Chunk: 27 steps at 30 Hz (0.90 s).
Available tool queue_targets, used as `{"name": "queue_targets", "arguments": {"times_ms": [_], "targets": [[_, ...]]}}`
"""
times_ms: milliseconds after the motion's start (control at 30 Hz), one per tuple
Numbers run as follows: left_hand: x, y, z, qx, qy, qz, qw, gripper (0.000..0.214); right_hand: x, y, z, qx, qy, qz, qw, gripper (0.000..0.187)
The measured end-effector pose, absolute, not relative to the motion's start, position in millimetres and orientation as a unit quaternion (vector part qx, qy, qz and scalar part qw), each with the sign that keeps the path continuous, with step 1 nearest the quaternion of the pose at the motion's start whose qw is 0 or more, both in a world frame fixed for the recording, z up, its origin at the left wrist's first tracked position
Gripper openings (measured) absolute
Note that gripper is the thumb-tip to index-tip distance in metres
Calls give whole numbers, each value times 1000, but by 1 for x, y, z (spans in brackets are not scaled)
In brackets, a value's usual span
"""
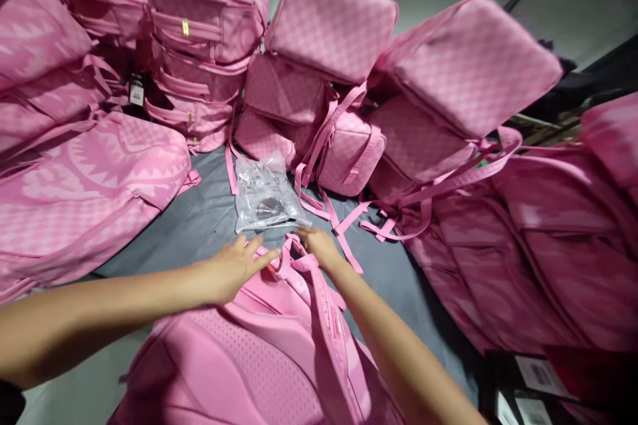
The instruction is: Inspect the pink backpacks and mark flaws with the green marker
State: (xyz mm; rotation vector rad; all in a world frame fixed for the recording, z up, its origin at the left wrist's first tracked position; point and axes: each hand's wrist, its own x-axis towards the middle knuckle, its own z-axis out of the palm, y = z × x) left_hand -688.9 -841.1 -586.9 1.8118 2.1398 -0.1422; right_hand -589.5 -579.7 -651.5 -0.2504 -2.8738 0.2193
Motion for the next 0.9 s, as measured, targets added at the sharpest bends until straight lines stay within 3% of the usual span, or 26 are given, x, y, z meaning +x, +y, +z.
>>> {"name": "queue_targets", "arguments": {"times_ms": [67,233,367,567,667,767,900], "targets": [[-691,-836,-584,632,750,-54,188,109,-618,-579,-672,-52,-994,53,85,19],[-690,-825,-570,605,751,-95,246,123,-657,-583,-689,-49,-998,14,45,52],[-691,-815,-578,599,751,-129,244,130,-687,-584,-690,-58,-998,1,31,48],[-692,-825,-609,615,771,-82,142,90,-718,-587,-701,-80,-996,-17,-33,40],[-693,-830,-609,636,761,-62,115,106,-686,-587,-710,-115,-988,-41,-96,32],[-695,-827,-596,629,752,-95,172,120,-637,-589,-709,-153,-974,-67,-150,24],[-697,-820,-580,610,744,-130,242,124,-600,-594,-699,-195,-966,-92,-144,30]]}}
